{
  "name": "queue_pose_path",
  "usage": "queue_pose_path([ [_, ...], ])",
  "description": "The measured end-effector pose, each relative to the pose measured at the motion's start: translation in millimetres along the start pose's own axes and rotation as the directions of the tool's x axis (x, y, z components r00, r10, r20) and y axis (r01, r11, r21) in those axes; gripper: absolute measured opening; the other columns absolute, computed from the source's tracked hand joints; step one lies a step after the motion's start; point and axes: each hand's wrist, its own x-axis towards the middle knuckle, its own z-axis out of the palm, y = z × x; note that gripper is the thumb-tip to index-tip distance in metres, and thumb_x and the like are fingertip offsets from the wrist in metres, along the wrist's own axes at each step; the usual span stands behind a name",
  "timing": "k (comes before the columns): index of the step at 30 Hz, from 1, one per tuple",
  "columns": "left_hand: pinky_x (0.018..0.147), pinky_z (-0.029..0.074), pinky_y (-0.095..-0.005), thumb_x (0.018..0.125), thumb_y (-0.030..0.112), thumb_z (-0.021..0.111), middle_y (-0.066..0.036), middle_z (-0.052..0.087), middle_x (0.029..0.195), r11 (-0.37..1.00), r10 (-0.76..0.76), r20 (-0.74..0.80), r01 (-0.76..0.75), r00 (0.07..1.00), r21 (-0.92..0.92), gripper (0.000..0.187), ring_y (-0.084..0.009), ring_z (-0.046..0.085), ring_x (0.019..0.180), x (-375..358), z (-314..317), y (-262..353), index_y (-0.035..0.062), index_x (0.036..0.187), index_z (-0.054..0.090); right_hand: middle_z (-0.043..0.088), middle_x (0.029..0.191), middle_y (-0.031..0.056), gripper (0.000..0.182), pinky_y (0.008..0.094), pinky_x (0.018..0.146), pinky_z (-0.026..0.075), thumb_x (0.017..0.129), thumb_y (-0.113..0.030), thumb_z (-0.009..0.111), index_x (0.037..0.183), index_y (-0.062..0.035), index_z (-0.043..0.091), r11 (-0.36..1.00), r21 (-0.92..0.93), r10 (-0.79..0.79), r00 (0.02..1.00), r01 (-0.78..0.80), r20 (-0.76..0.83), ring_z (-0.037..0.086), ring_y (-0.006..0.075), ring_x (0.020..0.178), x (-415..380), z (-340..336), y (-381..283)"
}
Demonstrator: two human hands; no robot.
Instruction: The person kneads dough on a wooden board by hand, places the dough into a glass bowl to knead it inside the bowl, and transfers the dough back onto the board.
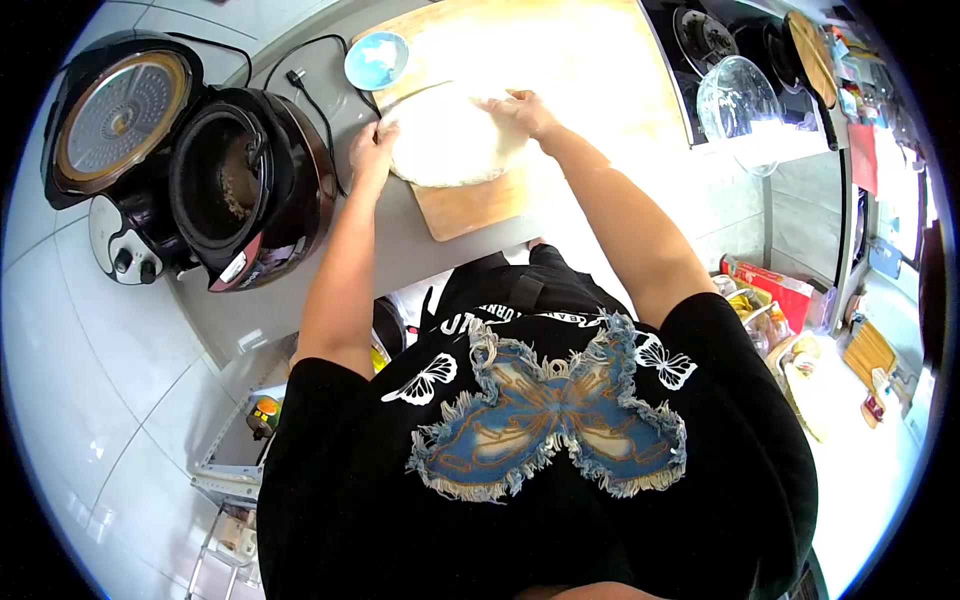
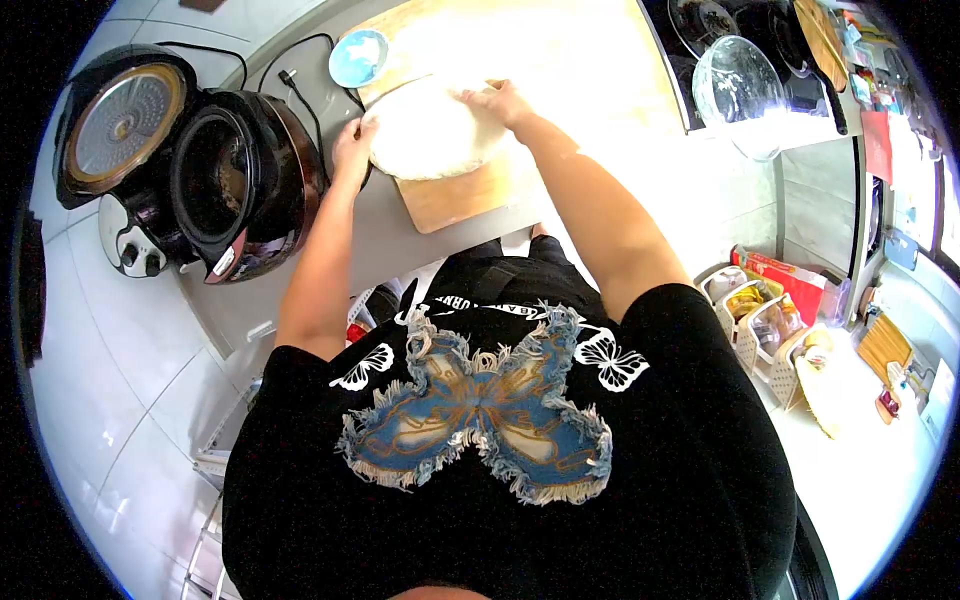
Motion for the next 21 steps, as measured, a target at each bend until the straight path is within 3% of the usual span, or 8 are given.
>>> queue_pose_path([
  [2,0.092,0.051,-0.0423,0.076,0.036,0.085,-0.017,0.071,0.11,0.971,-0.013,0.147,0.047,0.989,-0.236,0.06,-0.0292,0.068,0.103,5,-8,12,0.0032,0.121,0.063,0.064,0.127,0.0253,0.101,0.0396,0.098,0.052,0.074,-0.059,0.082,0.137,0.013,0.051,0.936,-0.336,0.163,0.976,-0.107,0.144,0.065,0.0316,0.113,-18,6,-32],
  [4,0.082,0.054,-0.0321,0.076,0.021,0.088,-0.009,0.072,0.1,0.984,-0.038,0.141,0.062,0.989,-0.166,0.05,-0.0187,0.069,0.09,-15,-24,42,-0.0009,0.113,0.063,0.065,0.125,0.027,0.106,0.0384,0.098,0.053,0.065,-0.054,0.09,0.136,0.0152,0.051,0.959,-0.276,0.055,0.998,-0.062,-0.036,0.066,0.0337,0.112,-15,16,3],
  [8,0.082,0.054,-0.0402,0.065,0.027,0.093,-0.014,0.071,0.098,0.983,0.184,0.004,-0.184,0.983,0.025,0.058,-0.028,0.07,0.092,-32,-20,59,0.0022,0.106,0.061,0.064,0.126,0.0309,0.1,0.0372,0.1,0.051,0.062,-0.04,0.093,0.132,0.0187,0.053,0.965,-0.26,-0.043,0.995,0.018,-0.089,0.065,0.0342,0.117,-55,-2,3],
  [12,0.08,0.054,-0.0416,0.064,0.024,0.093,-0.016,0.07,0.097,0.965,0.119,0.042,-0.105,0.992,-0.242,0.057,-0.0327,0.069,0.089,-48,17,108,0.0035,0.105,0.059,0.066,0.12,0.0315,0.09,0.0362,0.1,0.051,0.062,-0.033,0.092,0.128,0.0181,0.057,0.969,-0.241,-0.08,0.992,0.054,-0.099,0.068,0.0344,0.11,-69,-75,-6],
  [16,0.086,0.054,-0.0422,0.072,0.026,0.088,-0.017,0.07,0.099,0.963,0.23,0.123,-0.208,0.965,-0.169,0.052,-0.0338,0.068,0.097,-44,73,120,0.0038,0.111,0.06,0.07,0.115,0.0247,0.086,0.0392,0.095,0.054,0.067,-0.036,0.088,0.135,0.0051,0.058,0.929,-0.352,-0.141,0.988,0.111,-0.061,0.069,0.0335,0.106,-41,-132,-2],
  [17,0.089,0.053,-0.0433,0.077,0.027,0.084,-0.018,0.069,0.108,0.962,0.273,0.107,-0.272,0.956,-0.029,0.052,-0.033,0.066,0.105,-45,81,121,0.0038,0.116,0.06,0.07,0.115,0.0247,0.086,0.0392,0.095,0.054,0.067,-0.036,0.088,0.135,0.0051,0.058,0.929,-0.355,-0.137,0.989,0.106,-0.062,0.069,0.0335,0.106,-39,-137,2],
  [19,0.101,0.047,-0.0465,0.086,0.03,0.073,-0.018,0.059,0.13,0.949,0.231,0.08,-0.243,0.97,0.202,0.056,-0.0327,0.058,0.12,-47,92,135,0.0041,0.132,0.054,0.066,0.127,0.0215,0.071,0.042,0.101,0.05,0.078,-0.035,0.08,0.14,-0.0089,0.056,0.616,-0.785,-0.323,0.93,0.069,-0.173,0.062,0.0369,0.116,-34,-141,4],
  [21,0.113,0.038,-0.0487,0.094,0.034,0.064,-0.016,0.047,0.149,0.875,0.298,0.12,-0.322,0.947,0.362,0.062,-0.0323,0.049,0.134,-56,90,171,0.0051,0.145,0.045,0.062,0.133,0.0215,0.065,0.0437,0.105,0.046,0.084,-0.034,0.074,0.142,-0.0125,0.055,0.544,-0.829,-0.499,0.845,0.133,-0.192,0.058,0.0377,0.122,-30,-128,16],
])
